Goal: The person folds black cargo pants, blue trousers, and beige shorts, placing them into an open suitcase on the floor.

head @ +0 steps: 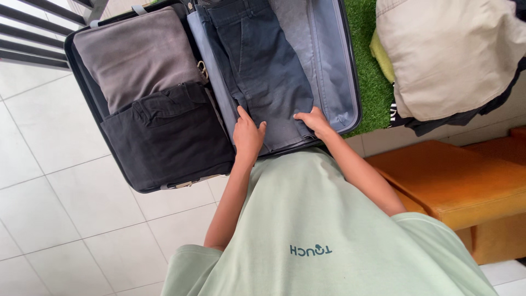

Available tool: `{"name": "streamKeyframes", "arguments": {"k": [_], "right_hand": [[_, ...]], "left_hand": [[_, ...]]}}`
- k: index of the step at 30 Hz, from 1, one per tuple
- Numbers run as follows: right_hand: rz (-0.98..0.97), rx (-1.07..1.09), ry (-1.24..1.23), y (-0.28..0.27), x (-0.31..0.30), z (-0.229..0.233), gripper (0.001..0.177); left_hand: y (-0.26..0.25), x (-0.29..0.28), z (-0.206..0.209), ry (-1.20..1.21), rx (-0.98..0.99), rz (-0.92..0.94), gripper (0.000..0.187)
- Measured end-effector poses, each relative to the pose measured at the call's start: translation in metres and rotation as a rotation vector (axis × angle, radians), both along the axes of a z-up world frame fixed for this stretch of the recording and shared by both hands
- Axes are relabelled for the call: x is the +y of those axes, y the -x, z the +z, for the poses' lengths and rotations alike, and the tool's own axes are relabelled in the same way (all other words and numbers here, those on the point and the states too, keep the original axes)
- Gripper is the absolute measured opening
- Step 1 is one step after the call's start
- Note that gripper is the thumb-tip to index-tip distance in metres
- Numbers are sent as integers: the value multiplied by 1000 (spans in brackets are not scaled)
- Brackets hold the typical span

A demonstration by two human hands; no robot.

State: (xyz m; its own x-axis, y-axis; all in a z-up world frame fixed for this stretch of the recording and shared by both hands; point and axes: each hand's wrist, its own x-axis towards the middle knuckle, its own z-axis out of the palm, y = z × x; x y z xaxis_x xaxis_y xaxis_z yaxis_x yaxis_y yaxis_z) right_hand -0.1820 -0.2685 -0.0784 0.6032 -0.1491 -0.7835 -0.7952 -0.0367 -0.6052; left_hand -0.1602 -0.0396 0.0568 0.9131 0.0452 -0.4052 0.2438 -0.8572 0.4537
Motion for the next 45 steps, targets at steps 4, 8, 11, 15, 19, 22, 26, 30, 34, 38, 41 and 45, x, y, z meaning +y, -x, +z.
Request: {"name": "streamKeyframes", "arguments": {"k": [4,8,11,15,19,22,26,30,34,38,41,45], "right_hand": [[-129,7,-184,-5,-3,-4,51],[-198,-82,-380,-18,-22,39,40],[-230,-130,-432,-29,-44,75,36],[-276,-99,-422,-28,-48,90,35],[-315,72,-423,-15,-36,75,35],[-327,72,-490,-5,-30,60,33],[-285,63,-432,-3,-23,52,31],[-211,-13,-407,-3,-21,55,33],[-133,-6,-450,-2,-25,63,40],[-235,88,-528,-2,-21,73,55],[-355,55,-571,-1,-10,73,63],[-499,-38,-599,0,-2,61,62]], "left_hand": [[-7,11,-21,-62,88,-62,59],[-4,8,-44,-45,78,-64,54],[-3,11,-53,135,204,43,60],[5,9,-71,303,240,103,91],[14,2,-100,297,282,173,112],[8,4,-120,484,406,291,104],[-6,11,-125,591,513,390,101],[-11,8,-94,758,520,423,72],[-24,0,-37,1021,494,505,69],[-39,1,13,1168,580,651,69],[-40,8,24,1288,632,632,68],[-27,12,11,1258,671,698,68]]}}
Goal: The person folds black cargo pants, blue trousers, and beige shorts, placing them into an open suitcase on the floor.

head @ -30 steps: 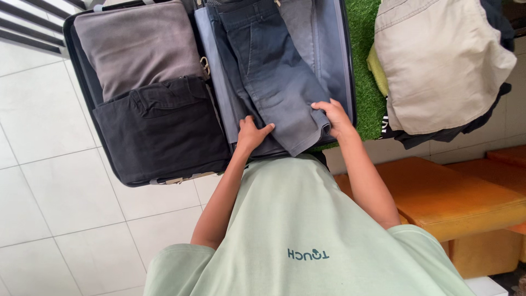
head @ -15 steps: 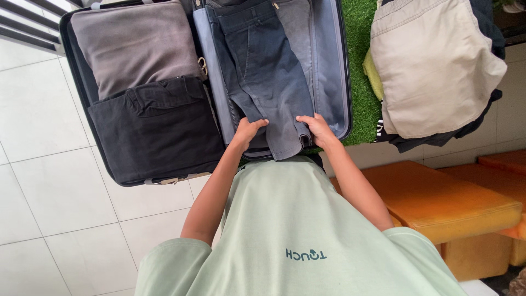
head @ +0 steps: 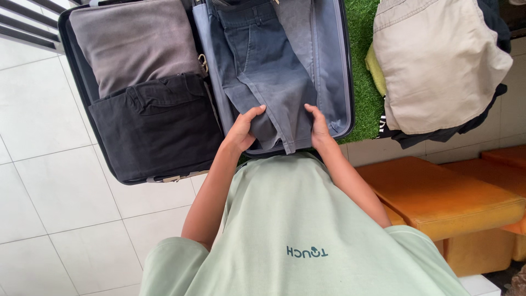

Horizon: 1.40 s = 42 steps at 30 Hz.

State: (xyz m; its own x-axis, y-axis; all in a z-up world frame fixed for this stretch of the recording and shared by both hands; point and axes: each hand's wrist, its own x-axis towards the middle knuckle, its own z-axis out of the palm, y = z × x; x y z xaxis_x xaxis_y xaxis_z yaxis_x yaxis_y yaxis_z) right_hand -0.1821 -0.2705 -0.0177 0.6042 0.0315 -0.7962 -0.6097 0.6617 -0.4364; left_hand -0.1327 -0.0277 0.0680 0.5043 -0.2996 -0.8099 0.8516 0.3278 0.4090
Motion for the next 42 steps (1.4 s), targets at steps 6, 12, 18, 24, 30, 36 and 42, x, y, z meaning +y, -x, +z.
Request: {"name": "streamKeyframes", "arguments": {"k": [6,12,18,24,30,36,42], "right_hand": [[19,130,-191,5,-11,-12,45],[50,131,-7,13,-27,11,37],[58,133,118,8,-19,36,39],[130,29,211,10,-12,40,40],[252,-27,365,15,-18,33,43],[351,11,486,17,-30,25,47],[442,-25,734,9,-26,34,68]], "left_hand": [[20,17,-1,-625,-417,-362,64],[17,26,29,-1150,-833,-435,71],[-29,9,-73,-712,-534,-372,82],[-88,-15,-147,-992,-491,-384,94],[-125,-14,-139,-1090,-404,-486,66],[-137,-11,-156,-1087,-468,-468,36],[-129,-10,-134,-900,-665,-258,27]]}}
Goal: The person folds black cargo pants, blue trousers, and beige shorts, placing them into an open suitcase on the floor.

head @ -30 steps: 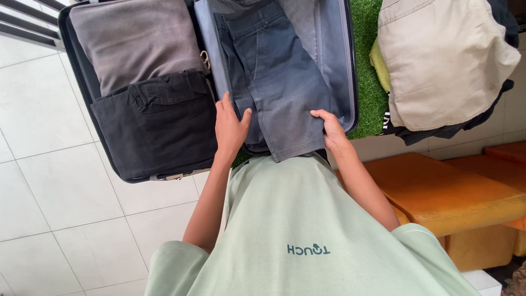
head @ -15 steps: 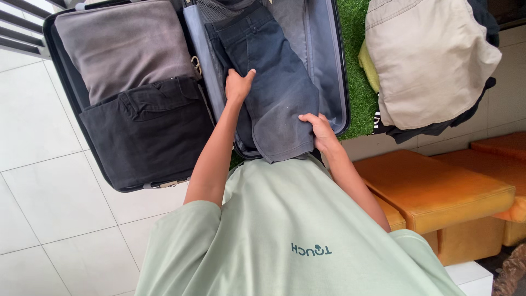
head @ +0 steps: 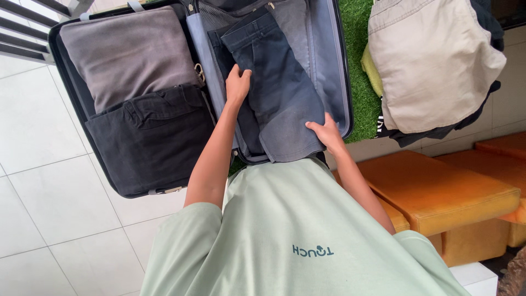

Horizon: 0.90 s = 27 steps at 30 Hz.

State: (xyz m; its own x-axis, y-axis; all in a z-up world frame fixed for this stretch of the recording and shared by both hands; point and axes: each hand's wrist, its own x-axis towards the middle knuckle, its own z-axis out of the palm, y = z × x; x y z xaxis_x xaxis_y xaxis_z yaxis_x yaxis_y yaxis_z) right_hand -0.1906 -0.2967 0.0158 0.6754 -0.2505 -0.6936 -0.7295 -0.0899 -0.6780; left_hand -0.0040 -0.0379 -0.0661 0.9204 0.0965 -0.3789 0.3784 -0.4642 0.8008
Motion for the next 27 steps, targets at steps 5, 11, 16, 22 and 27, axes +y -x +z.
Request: {"name": "streamKeyframes", "arguments": {"k": [5,11,16,22,27], "right_hand": [[208,-379,516,-14,12,32,81],[208,-696,378,-57,34,69,81],[304,-722,429,-91,37,90,56],[248,-627,283,-101,18,119,14],[223,-725,-26,-80,-33,176,18]], "left_hand": [[30,-26,71,182,-180,-118,26],[81,-80,133,110,-364,-422,21],[97,-89,131,53,-198,-564,30],[82,-50,157,169,-478,-452,41],[30,13,171,-123,-697,-244,82]]}}
